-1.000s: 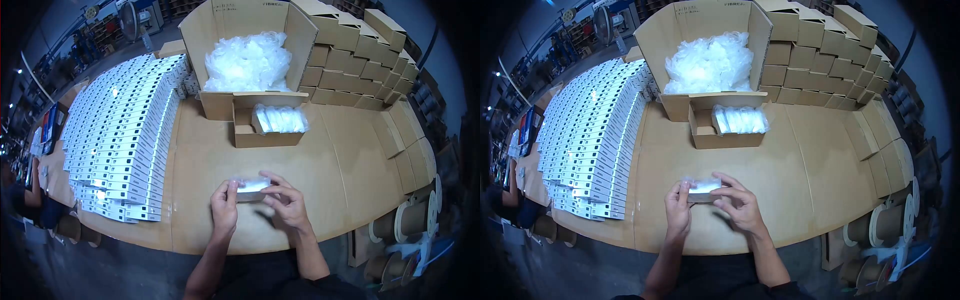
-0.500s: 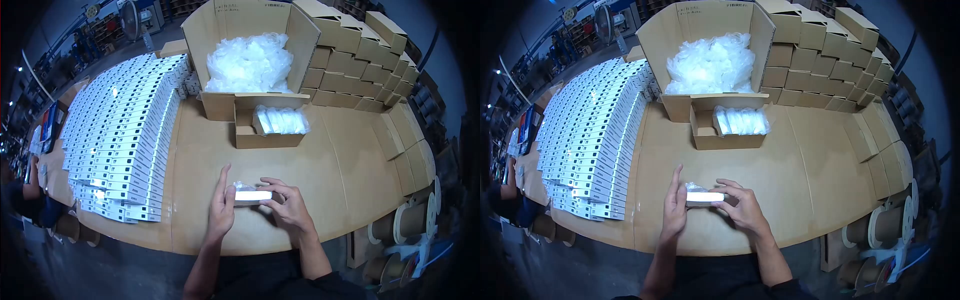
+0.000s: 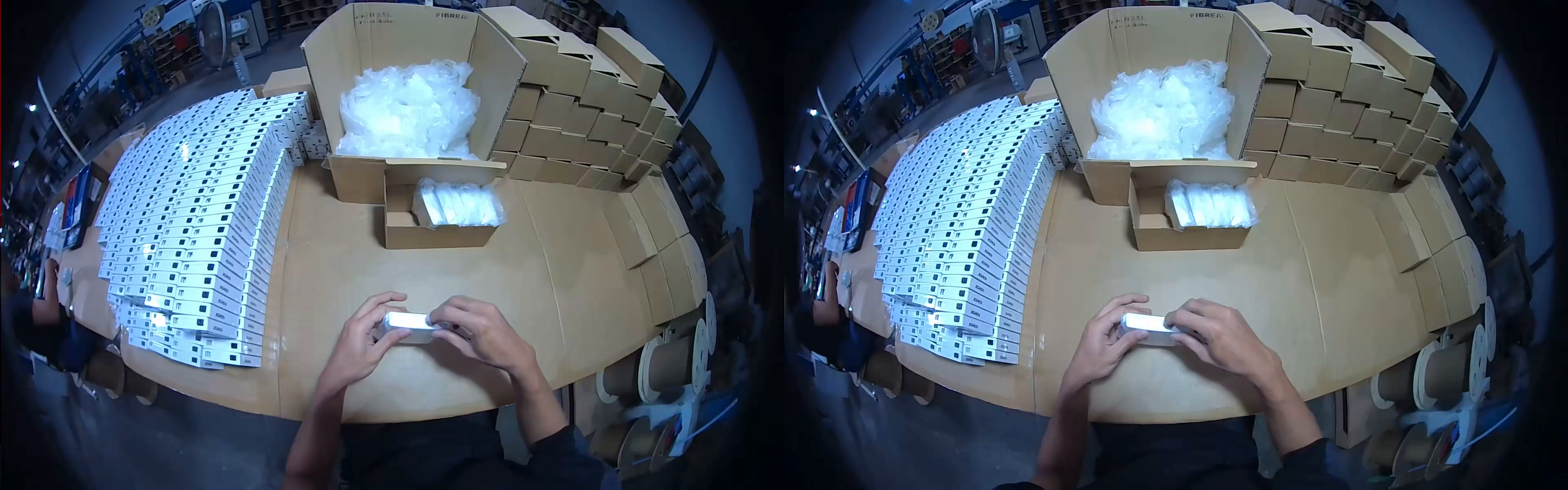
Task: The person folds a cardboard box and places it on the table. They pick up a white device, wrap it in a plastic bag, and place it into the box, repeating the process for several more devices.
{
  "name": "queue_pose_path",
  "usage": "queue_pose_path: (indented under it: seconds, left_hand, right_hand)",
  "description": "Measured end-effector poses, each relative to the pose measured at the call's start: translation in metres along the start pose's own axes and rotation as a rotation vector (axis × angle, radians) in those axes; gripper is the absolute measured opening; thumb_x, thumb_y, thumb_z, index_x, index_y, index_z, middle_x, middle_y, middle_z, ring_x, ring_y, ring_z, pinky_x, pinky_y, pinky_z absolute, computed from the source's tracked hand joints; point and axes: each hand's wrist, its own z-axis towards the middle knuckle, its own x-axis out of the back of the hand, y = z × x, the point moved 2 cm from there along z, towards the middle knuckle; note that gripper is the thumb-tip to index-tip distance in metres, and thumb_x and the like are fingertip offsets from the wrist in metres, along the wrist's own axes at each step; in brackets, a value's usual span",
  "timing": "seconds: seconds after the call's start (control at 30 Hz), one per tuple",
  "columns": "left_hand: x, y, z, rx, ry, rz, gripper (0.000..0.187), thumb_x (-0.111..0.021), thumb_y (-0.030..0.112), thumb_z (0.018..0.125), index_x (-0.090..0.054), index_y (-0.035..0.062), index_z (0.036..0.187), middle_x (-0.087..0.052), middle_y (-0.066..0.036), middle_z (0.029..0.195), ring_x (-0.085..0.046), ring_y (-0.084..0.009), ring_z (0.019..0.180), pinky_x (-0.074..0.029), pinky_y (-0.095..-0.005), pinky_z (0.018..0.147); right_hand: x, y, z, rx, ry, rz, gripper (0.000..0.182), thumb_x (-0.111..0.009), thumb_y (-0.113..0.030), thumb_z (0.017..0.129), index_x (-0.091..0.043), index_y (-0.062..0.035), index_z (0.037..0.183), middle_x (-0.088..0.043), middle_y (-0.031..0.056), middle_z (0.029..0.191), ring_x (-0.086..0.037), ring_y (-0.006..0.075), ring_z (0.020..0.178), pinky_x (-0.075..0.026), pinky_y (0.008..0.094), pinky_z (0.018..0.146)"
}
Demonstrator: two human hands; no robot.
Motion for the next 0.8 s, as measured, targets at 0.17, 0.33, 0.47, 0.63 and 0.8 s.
queue_pose_path:
  seconds: [0.17,0.33,0.47,0.63,0.8]
  left_hand:
    - [0.011,-0.003,0.013,-0.090,-0.050,0.037,0.038,-0.073,0.003,0.093,-0.062,-0.0025,0.129,-0.055,-0.017,0.142,-0.057,-0.0237,0.130,-0.049,-0.0349,0.103]
    - [0.030,0.007,0.035,-0.134,0.140,0.359,0.069,-0.075,0.010,0.092,-0.044,0.0112,0.154,-0.047,-0.020,0.148,-0.053,-0.0349,0.133,-0.047,-0.0431,0.109]
    - [0.040,-0.010,0.055,-0.173,0.145,0.786,0.077,-0.075,0.015,0.091,-0.039,0.0189,0.159,-0.046,-0.021,0.148,-0.051,-0.0397,0.130,-0.044,-0.0488,0.109]
    - [0.034,-0.023,0.079,-0.228,0.151,1.088,0.082,-0.076,0.022,0.090,-0.037,0.0206,0.162,-0.049,-0.020,0.144,-0.049,-0.0393,0.129,-0.039,-0.0523,0.110]
    - [0.032,-0.036,0.087,-0.228,0.142,1.146,0.089,-0.078,0.030,0.089,-0.031,0.0246,0.164,-0.050,-0.015,0.146,-0.050,-0.0361,0.128,-0.039,-0.0590,0.110]
  right_hand:
    - [0.012,-0.005,0.016,0.102,-0.053,-0.034,0.019,-0.079,-0.003,0.085,-0.071,-0.0033,0.102,-0.068,0.0106,0.090,-0.067,0.0277,0.074,-0.054,0.0381,0.064]
    - [0.030,0.000,0.034,0.061,0.193,-0.060,0.018,-0.076,0.001,0.084,-0.068,-0.0013,0.100,-0.065,0.0124,0.087,-0.068,0.0248,0.070,-0.055,0.0356,0.061]
    - [0.038,0.006,0.057,0.065,0.516,-0.137,0.015,-0.077,0.005,0.084,-0.068,0.0008,0.096,-0.064,0.0101,0.083,-0.065,0.0159,0.065,-0.053,0.0279,0.057]
    - [0.018,0.025,0.084,0.050,0.732,-0.179,0.015,-0.074,0.005,0.086,-0.066,0.0005,0.099,-0.064,0.0105,0.086,-0.067,0.0186,0.066,-0.057,0.0305,0.057]
    - [-0.001,0.042,0.102,0.024,0.761,-0.244,0.015,-0.076,0.003,0.086,-0.065,0.0002,0.096,-0.063,0.0109,0.084,-0.065,0.0208,0.065,-0.054,0.0325,0.057]
